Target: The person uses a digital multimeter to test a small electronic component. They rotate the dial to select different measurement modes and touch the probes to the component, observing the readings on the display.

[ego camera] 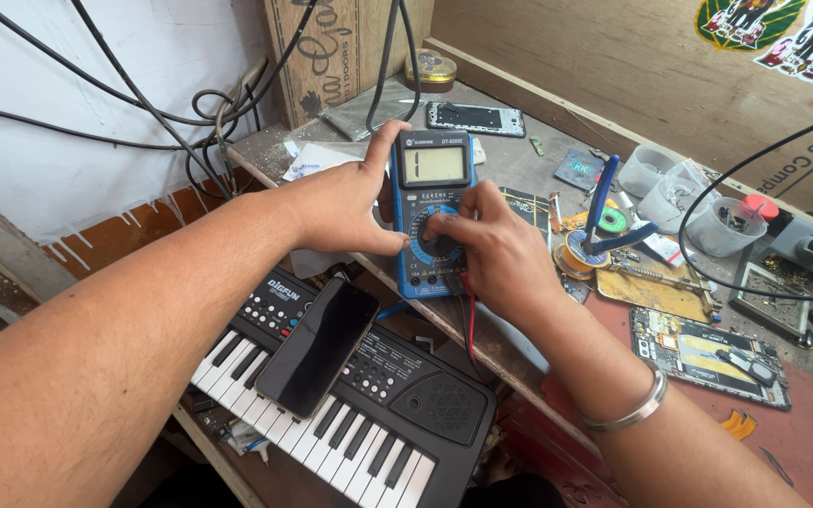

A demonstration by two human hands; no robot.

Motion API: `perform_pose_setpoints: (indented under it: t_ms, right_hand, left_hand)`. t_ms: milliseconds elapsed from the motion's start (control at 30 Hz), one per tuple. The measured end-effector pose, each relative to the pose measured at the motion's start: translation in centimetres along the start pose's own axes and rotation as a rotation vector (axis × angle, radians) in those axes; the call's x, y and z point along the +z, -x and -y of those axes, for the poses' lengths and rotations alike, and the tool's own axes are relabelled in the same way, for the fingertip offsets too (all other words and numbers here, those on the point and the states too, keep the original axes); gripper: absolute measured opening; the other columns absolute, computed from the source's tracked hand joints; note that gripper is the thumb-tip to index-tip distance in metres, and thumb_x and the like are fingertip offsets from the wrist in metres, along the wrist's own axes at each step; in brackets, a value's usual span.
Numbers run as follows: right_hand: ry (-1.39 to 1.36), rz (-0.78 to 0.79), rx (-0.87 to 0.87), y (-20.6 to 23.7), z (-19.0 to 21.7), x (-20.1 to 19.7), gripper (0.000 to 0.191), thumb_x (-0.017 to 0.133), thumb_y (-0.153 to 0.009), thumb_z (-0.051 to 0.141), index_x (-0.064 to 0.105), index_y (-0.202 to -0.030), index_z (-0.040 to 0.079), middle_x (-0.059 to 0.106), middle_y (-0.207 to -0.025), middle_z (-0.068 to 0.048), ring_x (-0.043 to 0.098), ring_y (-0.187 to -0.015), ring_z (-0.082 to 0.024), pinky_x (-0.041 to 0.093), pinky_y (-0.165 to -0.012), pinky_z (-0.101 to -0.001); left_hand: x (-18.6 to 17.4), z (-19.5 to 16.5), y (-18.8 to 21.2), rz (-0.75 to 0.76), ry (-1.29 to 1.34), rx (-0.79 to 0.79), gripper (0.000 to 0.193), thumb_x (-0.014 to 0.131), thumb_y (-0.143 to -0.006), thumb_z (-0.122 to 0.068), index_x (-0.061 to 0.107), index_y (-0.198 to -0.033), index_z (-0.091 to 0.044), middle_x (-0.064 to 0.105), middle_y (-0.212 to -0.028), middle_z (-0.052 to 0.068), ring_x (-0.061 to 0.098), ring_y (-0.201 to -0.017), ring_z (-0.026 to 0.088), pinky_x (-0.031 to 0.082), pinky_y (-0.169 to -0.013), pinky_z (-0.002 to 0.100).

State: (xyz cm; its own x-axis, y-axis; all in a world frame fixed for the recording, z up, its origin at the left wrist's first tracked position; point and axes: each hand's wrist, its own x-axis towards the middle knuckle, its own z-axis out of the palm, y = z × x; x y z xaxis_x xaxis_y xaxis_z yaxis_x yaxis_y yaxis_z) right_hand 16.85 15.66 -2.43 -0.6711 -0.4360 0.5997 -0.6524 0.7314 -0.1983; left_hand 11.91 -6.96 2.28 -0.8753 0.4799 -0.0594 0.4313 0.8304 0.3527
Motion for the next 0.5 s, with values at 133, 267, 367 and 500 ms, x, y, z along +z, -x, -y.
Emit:
perform_pose_setpoints:
  t_ms: [133, 267, 367, 500]
  right_hand:
    - [-0.046, -0.029, -0.01, -0.09, -0.31, 0.16, 0.038, 0.064, -0.08, -0.005, 0.08, -0.102, 0.022, 0.057, -0.101, -0.009, 0.067, -0.086, -0.032, 0.053, -0.073, -0.0459]
    - [-0.05, -0.031, -0.025, -0.2, -0.54, 0.3, 0.038, 0.064, -0.08, -0.006, 0.08, -0.101, 0.022, 0.058, -0.102, -0.009, 0.067, -0.088, -0.032, 0.053, -0.074, -0.0456]
    - [-0.098, -0.046, -0.031, -0.05, -0.71, 0.17, 0.039, 0.063, -0.08, -0.007, 0.079, -0.102, 0.021, 0.057, -0.102, -0.009, 0.067, -0.089, -0.031, 0.054, -0.076, -0.0441]
    - [-0.143, -0.066, -0.039, 0.38, -0.72, -0.12, 0.038, 0.063, -0.084, -0.006, 0.078, -0.105, 0.022, 0.058, -0.105, -0.009, 0.067, -0.091, -0.031, 0.055, -0.078, -0.0426]
  left_hand:
    - [0.14, -0.08, -0.11, -0.002, -0.013, -0.019, 0.137, 0.081, -0.075, -0.042, -0.029, -0.152, -0.015, 0.067, -0.117, 0.03, 0.073, -0.104, 0.037, 0.058, -0.096, 0.038]
    - [0.24, 0.12, 0.02, -0.004, -0.008, -0.015, 0.137, 0.08, -0.074, -0.043, -0.029, -0.153, -0.014, 0.068, -0.116, 0.03, 0.073, -0.104, 0.038, 0.058, -0.095, 0.039]
    - [0.31, 0.1, -0.08, -0.012, -0.015, -0.004, 0.138, 0.081, -0.074, -0.045, -0.028, -0.153, -0.014, 0.067, -0.116, 0.032, 0.072, -0.104, 0.04, 0.057, -0.095, 0.04]
    - [0.41, 0.18, -0.08, -0.028, -0.004, 0.025, 0.135, 0.081, -0.075, -0.043, -0.025, -0.154, -0.014, 0.067, -0.115, 0.033, 0.072, -0.104, 0.04, 0.056, -0.096, 0.04]
